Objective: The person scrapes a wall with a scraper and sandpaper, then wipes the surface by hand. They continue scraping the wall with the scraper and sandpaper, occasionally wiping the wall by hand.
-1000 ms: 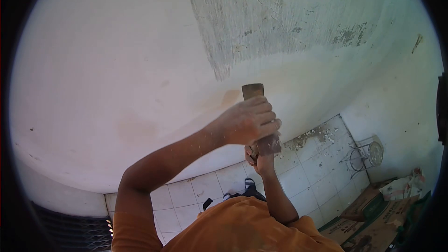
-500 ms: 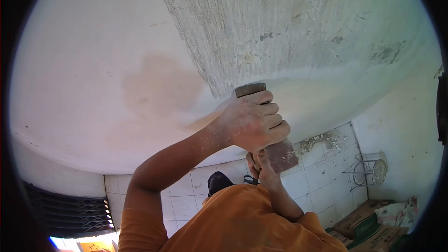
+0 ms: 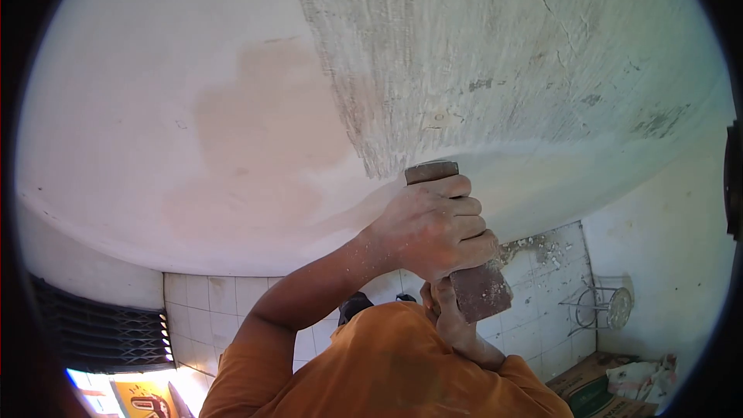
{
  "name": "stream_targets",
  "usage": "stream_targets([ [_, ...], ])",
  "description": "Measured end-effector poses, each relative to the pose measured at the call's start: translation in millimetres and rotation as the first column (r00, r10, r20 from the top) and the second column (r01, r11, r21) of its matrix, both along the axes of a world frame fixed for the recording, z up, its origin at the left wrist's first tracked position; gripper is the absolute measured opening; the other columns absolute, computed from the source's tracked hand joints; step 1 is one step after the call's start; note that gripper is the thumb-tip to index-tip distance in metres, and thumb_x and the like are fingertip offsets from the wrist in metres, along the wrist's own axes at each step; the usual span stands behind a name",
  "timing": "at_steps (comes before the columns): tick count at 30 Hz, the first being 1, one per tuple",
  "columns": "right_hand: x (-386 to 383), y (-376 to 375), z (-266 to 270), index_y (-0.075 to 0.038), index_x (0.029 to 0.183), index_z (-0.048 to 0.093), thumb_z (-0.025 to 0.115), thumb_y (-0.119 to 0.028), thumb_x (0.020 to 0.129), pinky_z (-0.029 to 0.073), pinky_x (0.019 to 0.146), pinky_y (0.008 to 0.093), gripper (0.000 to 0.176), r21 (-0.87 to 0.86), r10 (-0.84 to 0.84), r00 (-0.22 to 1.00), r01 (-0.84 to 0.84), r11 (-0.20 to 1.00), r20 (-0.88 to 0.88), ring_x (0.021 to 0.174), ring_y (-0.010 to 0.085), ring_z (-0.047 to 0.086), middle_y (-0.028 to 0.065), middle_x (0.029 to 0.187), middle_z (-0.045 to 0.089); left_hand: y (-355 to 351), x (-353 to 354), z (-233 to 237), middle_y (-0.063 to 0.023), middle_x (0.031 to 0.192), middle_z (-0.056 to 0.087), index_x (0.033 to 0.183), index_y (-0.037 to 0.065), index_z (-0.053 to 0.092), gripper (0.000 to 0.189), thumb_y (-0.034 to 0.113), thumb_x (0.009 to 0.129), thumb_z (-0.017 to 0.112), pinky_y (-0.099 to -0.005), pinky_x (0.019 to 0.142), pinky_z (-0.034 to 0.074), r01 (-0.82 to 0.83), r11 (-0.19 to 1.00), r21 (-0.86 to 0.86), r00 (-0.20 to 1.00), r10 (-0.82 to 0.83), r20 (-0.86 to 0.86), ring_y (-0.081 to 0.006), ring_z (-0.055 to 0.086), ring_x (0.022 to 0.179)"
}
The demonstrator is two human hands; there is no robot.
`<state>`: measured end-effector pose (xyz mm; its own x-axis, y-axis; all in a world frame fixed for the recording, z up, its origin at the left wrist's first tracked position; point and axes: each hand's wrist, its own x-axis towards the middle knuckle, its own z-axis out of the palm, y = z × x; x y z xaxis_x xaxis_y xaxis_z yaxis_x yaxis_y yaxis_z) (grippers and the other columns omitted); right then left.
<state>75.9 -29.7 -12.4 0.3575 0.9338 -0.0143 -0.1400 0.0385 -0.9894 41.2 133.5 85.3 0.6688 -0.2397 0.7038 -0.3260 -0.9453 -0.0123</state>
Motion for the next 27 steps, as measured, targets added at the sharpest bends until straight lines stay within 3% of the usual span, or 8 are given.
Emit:
stream_targets([
  [3,-1.1,-7.7,11.1,-0.013,0.074,0.038,0.038,-0.048,0.095,0.019,0.040,0.0222,0.040,-0.026,-0.067,0.990,0.064,0.998,-0.125,0.048,0.0038,0.028,-0.0025,0.064,0.035,-1.3,-0.8,6.6,0.0026,0.056,0.043,0.063,0.012,0.050,0.013,0.020,0.059,0.060,-0.0257,0.062,0.041,0.043,0.998,-0.050,0.998,-0.041,0.039,-0.0126,0.048,0.056],
  [6,6.8,4.7,-2.5,-0.013,0.074,0.038,0.038,-0.045,0.096,0.019,0.041,0.0220,0.039,-0.091,0.083,0.964,-0.109,0.990,-0.253,0.048,0.0040,0.027,-0.0026,0.063,0.035,-2.3,1.7,-9.5,0.0027,0.056,0.043,0.063,0.012,0.050,0.013,0.020,0.059,0.060,-0.0258,0.063,0.041,-0.051,0.998,-0.030,0.998,0.052,0.029,-0.0127,0.049,0.057],
  [13,15.4,10.9,-9.6,-0.013,0.075,0.041,0.037,-0.054,0.093,0.017,0.042,0.0220,0.045,0.026,0.129,0.957,-0.126,0.992,-0.259,0.048,0.0045,0.025,-0.0037,0.061,0.035,-1.4,4.7,5.6,0.0030,0.056,0.043,0.061,0.013,0.049,0.014,0.023,0.058,0.058,-0.0267,0.063,0.041,-0.073,0.997,-0.006,0.996,0.073,0.047,-0.0137,0.048,0.059],
  [15,5.4,6.9,-13.6,-0.013,0.075,0.041,0.039,-0.055,0.092,0.018,0.042,0.0221,0.045,-0.116,0.024,0.977,-0.050,0.992,-0.210,0.047,0.0046,0.025,-0.0039,0.060,0.034,-4.0,-0.1,-5.5,0.0029,0.057,0.043,0.060,0.013,0.048,0.014,0.023,0.058,0.058,-0.0267,0.062,0.041,-0.107,0.993,-0.053,0.994,0.108,0.028,-0.0139,0.048,0.058],
  [21,12.6,5.6,-20.8,-0.013,0.075,0.041,0.040,-0.052,0.093,0.017,0.039,0.0231,0.042,-0.001,0.092,0.972,-0.094,0.996,-0.216,0.045,0.0045,0.022,-0.0040,0.060,0.034,-1.6,6.4,-1.4,0.0036,0.056,0.042,0.059,0.015,0.047,0.014,0.023,0.057,0.058,-0.0260,0.059,0.041,-0.066,0.997,-0.027,0.994,0.068,0.083,-0.0138,0.048,0.059],
  [23,13.1,4.9,-30.4,-0.013,0.072,0.041,0.040,-0.050,0.093,0.017,0.039,0.0229,0.042,-0.052,0.072,0.997,-0.070,0.996,0.036,0.045,0.0043,0.023,-0.0040,0.060,0.035,-5.1,4.9,-12.1,0.0034,0.057,0.042,0.059,0.014,0.047,0.013,0.023,0.057,0.058,-0.0260,0.059,0.041,-0.073,0.993,-0.094,0.994,0.080,0.077,-0.0139,0.048,0.059],
  [25,13.0,4.6,-29.1,-0.012,0.069,0.040,0.040,-0.047,0.094,0.017,0.039,0.0226,0.042,-0.123,0.048,0.999,-0.049,0.991,-0.006,0.045,0.0041,0.024,-0.0038,0.059,0.035,-2.3,3.0,-18.3,0.0033,0.057,0.042,0.060,0.013,0.049,0.013,0.022,0.058,0.058,-0.0261,0.059,0.041,-0.046,0.995,-0.085,0.999,0.048,0.024,-0.0143,0.048,0.059],
  [27,11.5,6.9,8.3,-0.012,0.066,0.038,0.040,-0.044,0.095,0.017,0.039,0.0222,0.043,-0.221,-0.004,0.945,-0.073,0.973,-0.326,0.045,0.0039,0.026,-0.0034,0.059,0.036,0.3,5.9,-7.9,0.0040,0.057,0.042,0.061,0.014,0.049,0.013,0.022,0.058,0.058,-0.0260,0.059,0.041,-0.034,0.998,-0.060,0.998,0.037,0.051,-0.0138,0.048,0.059],
])
